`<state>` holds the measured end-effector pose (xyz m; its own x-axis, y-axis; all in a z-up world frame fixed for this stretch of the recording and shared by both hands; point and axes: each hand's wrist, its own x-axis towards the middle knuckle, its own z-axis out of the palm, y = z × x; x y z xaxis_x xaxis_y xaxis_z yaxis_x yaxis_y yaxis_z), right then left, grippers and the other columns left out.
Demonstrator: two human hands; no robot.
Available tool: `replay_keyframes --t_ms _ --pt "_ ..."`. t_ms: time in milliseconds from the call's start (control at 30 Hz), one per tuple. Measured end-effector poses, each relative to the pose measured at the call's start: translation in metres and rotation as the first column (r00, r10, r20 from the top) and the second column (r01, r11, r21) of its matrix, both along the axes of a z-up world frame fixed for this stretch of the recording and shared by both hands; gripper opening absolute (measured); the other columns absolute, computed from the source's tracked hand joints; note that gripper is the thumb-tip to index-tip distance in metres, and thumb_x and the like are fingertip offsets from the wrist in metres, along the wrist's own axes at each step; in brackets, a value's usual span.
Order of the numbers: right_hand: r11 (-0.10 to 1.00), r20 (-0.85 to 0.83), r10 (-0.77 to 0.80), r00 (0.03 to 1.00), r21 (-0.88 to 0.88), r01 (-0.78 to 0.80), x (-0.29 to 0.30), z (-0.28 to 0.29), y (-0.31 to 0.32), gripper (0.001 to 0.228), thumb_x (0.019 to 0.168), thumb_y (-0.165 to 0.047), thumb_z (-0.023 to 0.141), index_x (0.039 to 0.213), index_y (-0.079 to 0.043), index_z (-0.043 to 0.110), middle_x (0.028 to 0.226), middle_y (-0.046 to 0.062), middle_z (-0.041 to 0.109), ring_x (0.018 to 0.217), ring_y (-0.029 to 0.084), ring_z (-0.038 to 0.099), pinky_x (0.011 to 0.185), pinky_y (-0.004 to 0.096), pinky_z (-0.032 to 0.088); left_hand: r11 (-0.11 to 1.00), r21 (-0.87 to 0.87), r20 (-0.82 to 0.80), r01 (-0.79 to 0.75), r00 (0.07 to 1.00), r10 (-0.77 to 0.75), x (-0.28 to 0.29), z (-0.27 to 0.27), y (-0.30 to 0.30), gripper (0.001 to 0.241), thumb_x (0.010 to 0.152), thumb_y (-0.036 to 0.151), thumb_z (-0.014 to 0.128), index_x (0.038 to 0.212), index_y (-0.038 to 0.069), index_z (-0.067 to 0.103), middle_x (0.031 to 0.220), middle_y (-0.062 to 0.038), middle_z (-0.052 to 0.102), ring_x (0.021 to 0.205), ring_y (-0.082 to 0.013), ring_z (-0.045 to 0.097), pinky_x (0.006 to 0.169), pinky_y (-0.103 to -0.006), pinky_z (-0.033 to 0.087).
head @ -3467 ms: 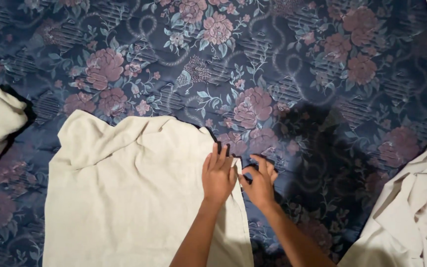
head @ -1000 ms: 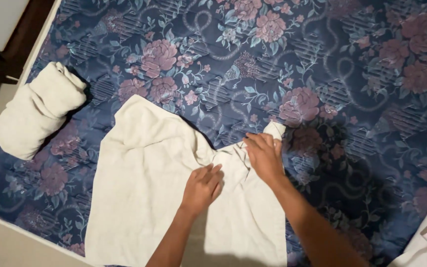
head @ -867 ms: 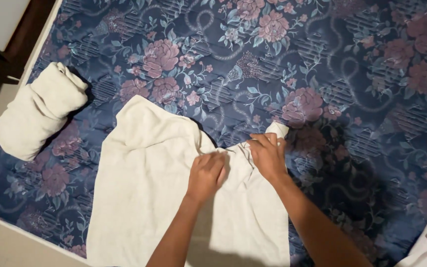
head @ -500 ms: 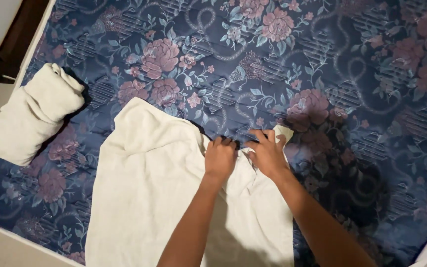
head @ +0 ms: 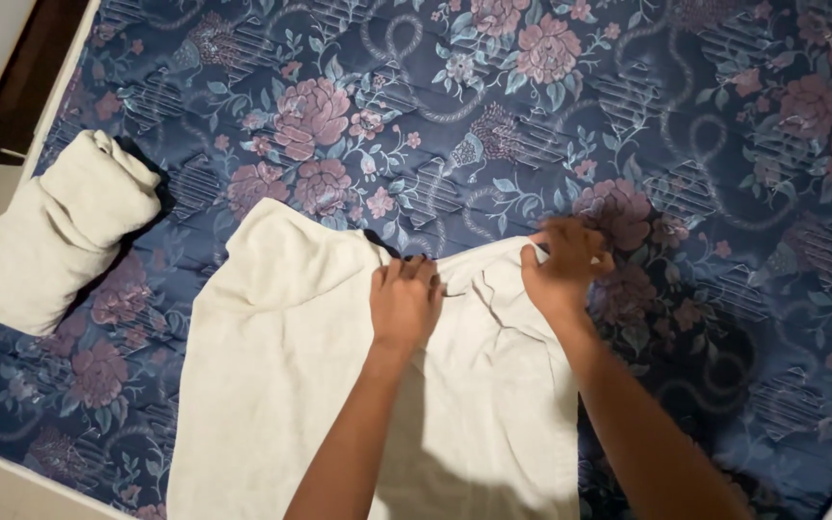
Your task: The person folds a white towel on a bed. They spread the towel flat, fold the sides inward, and then fold it in half multiple times to create a compact rectangular shape.
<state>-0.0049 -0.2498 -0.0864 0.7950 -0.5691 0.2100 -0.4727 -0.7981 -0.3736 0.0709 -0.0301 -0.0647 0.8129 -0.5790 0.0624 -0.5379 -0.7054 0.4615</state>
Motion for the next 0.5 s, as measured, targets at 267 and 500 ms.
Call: replay_keyframes --t_ms 267,500 --pt "0.963 0.131 0.268 0.954 -0.042 -0.265 -0.001 0.014 0.022 0.033 0.086 -0.017 0.078 0.117 -0.008 0.072 0.135 0.007 0.061 0.127 0.034 0.055 0.103 0.055 0.038 0.987 -0.152 0.067 -0.048 0.996 0.059 0.031 0.003 -0.005 0.012 0.088 0.018 0.072 0.091 0.007 0.075 0.098 -0.007 0.076 0.096 -0.0293 0.063 0.086 -0.0436 0.043" --pt "0.906 0.175 0.414 0.893 0.013 -0.422 0.007 -0.003 0.034 0.031 0.089 -0.013 0.077 0.12 -0.009 0.074 0.142 0.01 0.061 0.13 0.039 0.056 0.108 0.048 0.041 0.991 -0.095 0.061 -0.093 0.993 0.099 0.079 0.006 0.042 0.031 0.091 0.007 0.063 0.121 0.005 0.069 0.124 -0.014 0.072 0.115 -0.0336 0.065 0.094 -0.0476 0.047"
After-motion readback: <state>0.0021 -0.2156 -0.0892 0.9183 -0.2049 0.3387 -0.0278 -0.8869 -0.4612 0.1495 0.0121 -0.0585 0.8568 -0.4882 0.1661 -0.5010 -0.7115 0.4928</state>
